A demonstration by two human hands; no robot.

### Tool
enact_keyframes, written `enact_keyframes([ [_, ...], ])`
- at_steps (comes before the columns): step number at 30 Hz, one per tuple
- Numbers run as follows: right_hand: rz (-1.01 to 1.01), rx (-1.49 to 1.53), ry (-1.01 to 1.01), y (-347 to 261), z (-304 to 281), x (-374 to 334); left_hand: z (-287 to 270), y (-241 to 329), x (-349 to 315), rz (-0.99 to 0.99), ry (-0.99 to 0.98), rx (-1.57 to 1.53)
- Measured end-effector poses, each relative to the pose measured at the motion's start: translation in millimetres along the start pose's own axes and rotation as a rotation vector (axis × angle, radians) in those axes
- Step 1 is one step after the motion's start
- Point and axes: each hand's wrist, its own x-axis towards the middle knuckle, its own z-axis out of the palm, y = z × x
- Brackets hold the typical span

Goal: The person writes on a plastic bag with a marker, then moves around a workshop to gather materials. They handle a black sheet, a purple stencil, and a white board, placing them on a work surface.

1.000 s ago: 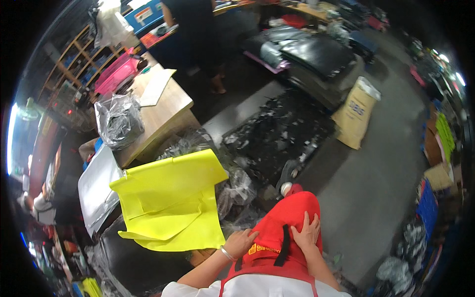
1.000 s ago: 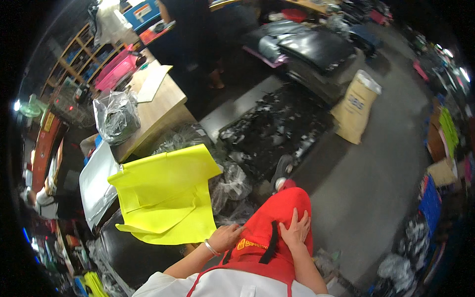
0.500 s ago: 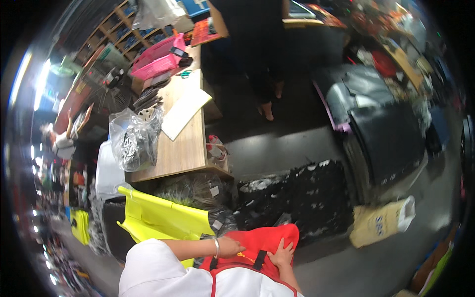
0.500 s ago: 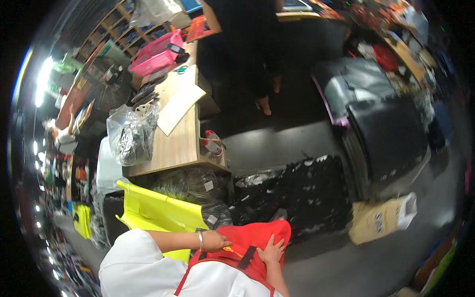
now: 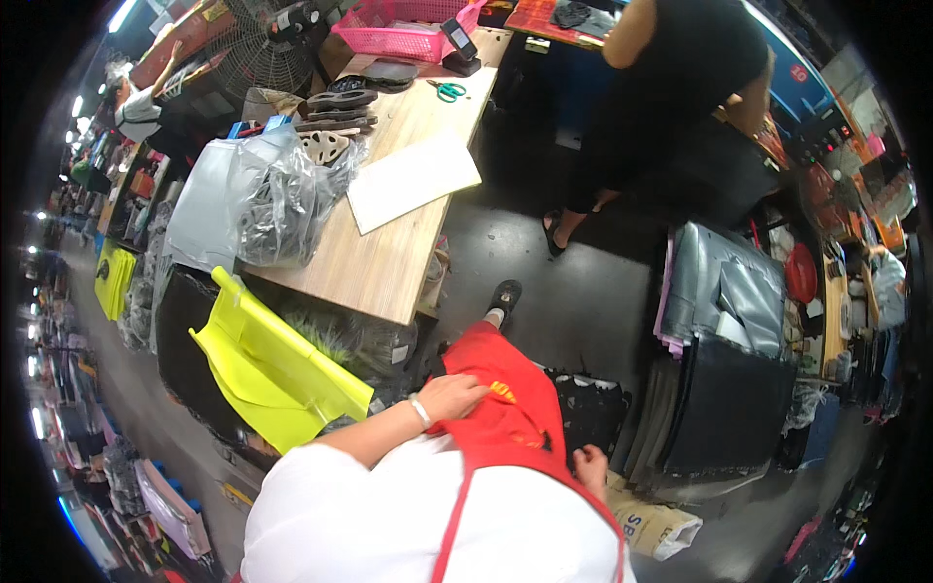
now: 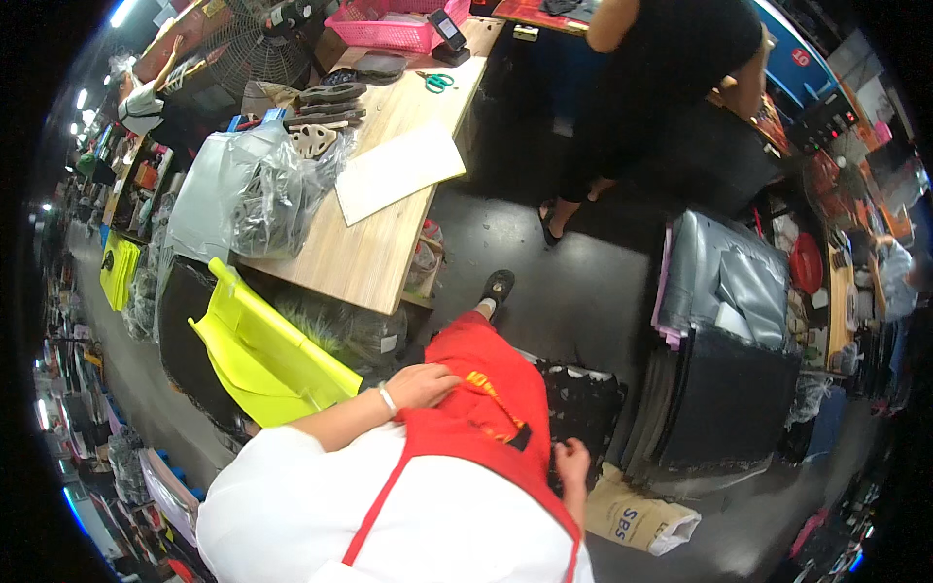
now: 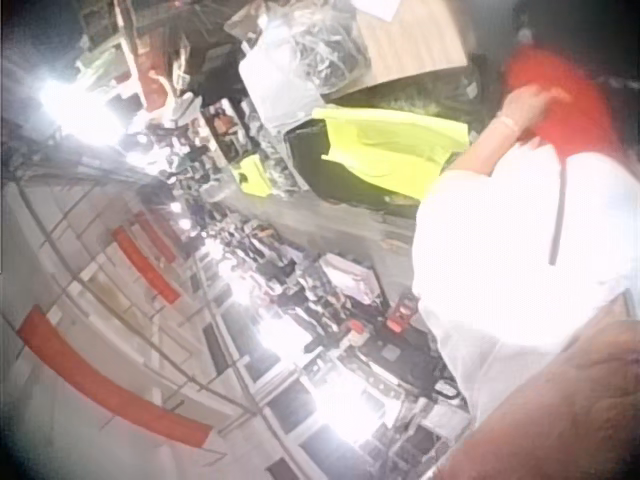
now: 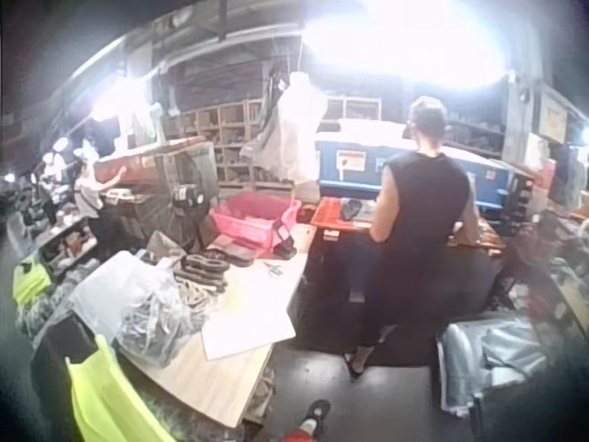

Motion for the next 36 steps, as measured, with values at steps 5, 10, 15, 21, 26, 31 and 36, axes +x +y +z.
enact_keyframes([
  [5, -0.205, -0.087, 0.176, -124.3, -23.6, 190.4, -27.6, -129.6, 162.6, 0.146, 0.068, 0.004],
  [10, 0.01, 0.563, 0.022, -262.8, 9.6, 334.9, -63.7, -195.7, 264.0, 0.003, 0.498, -0.046],
  [15, -0.385, -0.277, -0.169, -404.8, 6.2, 402.9, -61.5, -220.3, 274.7, -0.248, 0.199, -0.311],
  [21, -0.67, -0.228, -0.359, -555.0, 85.8, 527.3, -106.7, -296.5, 300.3, -0.66, 0.394, -0.124],
  [26, -0.961, -0.26, -0.662, -663.0, 153.3, 564.2, -137.2, -299.8, 330.8, -0.962, 0.579, -0.075],
  [31, -1.185, -0.297, -0.845, -735.6, 187.9, 558.9, -138.6, -287.8, 343.4, -1.003, 0.592, -0.131],
  [36, -1.184, -0.364, -0.844, -746.2, 209.9, 548.5, -138.3, -283.6, 322.1, -1.144, 0.562, -0.155],
])
